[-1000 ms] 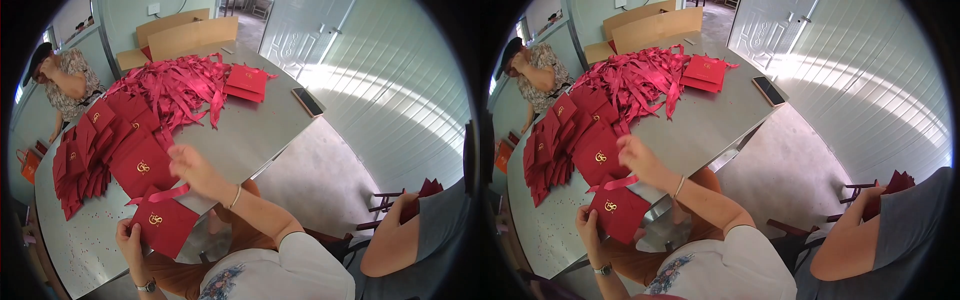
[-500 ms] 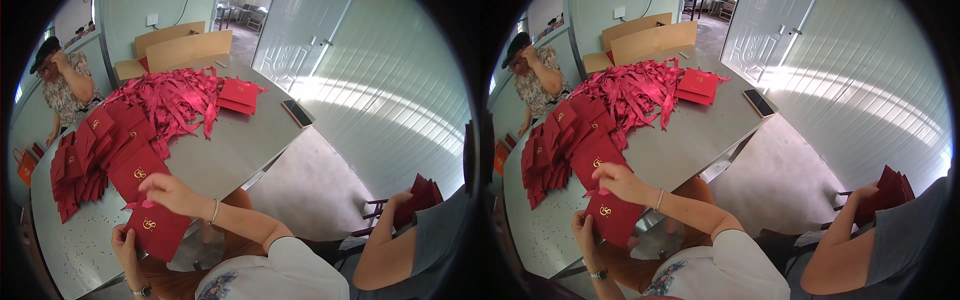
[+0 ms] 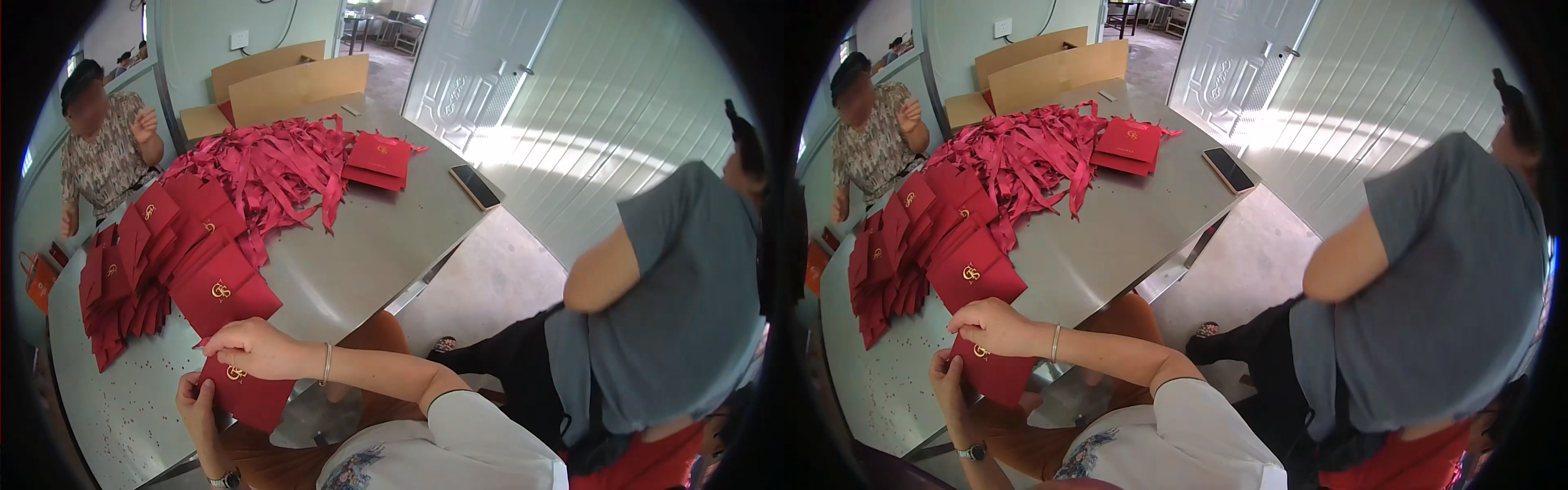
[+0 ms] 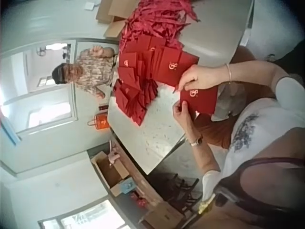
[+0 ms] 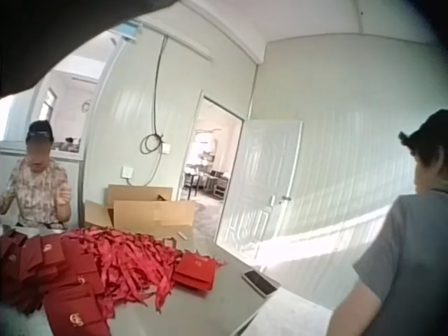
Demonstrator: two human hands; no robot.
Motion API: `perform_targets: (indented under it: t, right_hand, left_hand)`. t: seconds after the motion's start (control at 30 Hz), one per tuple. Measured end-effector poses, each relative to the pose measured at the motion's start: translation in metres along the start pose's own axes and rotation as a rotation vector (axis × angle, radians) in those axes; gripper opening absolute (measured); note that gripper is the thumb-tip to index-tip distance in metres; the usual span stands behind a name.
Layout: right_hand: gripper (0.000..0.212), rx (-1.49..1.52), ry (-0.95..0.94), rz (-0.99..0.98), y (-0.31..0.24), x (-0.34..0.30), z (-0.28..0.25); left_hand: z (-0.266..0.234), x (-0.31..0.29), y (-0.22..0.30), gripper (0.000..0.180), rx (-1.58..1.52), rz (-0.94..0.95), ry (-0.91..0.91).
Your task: The person attaches pink ribbons to red gift bags by hand at a work table.
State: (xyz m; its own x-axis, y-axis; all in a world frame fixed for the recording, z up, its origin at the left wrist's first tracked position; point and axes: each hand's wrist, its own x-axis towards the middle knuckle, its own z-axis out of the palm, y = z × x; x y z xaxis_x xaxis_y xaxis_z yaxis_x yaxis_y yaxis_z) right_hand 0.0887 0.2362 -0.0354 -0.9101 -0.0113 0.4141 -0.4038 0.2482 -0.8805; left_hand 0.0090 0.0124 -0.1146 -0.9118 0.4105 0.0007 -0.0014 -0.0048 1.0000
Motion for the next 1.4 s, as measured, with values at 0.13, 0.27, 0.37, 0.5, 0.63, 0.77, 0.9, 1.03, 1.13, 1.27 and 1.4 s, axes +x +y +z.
perform_targets:
  t: [0.13,0.27,0.37,0.5,0.63,0.77,0.9,1.03,1.13,1.27,1.4]
  right_hand:
    - [0.019,0.201,0.156,0.206,-0.01,0.007,0.009]
    - [0.01,-0.124,0.032,-0.086,0.002,-0.005,0.028]
    - [0.012,-0.453,0.11,-0.249,-0.004,-0.018,0.012]
    - [0.011,-0.364,0.12,-0.115,0.008,-0.014,0.04]
    - [0.01,-0.415,0.163,-0.148,0.022,-0.016,0.054]
    - [0.01,-0.46,0.16,-0.183,0.032,-0.015,0.059]
    - [0.01,-0.45,0.157,-0.225,0.043,-0.015,0.063]
    - [0.01,-0.45,0.147,-0.242,0.048,-0.014,0.061]
    - [0.009,-0.433,0.16,-0.243,0.046,-0.014,0.062]
    - [0.008,-0.415,0.139,-0.191,0.044,-0.015,0.062]
    - [0.007,-0.328,0.143,-0.033,0.041,-0.014,0.064]
  left_hand:
    - [-0.01,-0.011,0.01,0.007,0.031,-0.07,0.072]
    - [-0.009,-0.013,0.024,0.014,0.543,0.06,0.257]
    - [0.031,0.002,0.059,0.011,0.471,0.322,0.152]
    - [0.021,0.0,0.064,0.016,0.448,0.204,0.091]
    - [0.017,-0.006,0.061,0.012,0.462,0.09,0.075]
    - [0.011,-0.007,0.056,0.011,0.458,0.07,0.034]
    - [0.012,-0.006,0.052,0.012,0.421,0.066,0.011]
    - [0.016,-0.003,0.054,0.014,0.484,0.055,-0.002]
    - [0.015,-0.001,0.054,0.015,0.58,0.066,-0.01]
    - [0.009,0.001,0.054,0.014,0.502,-0.02,-0.053]
    - [0.008,0.0,0.059,0.013,0.456,-0.141,-0.075]
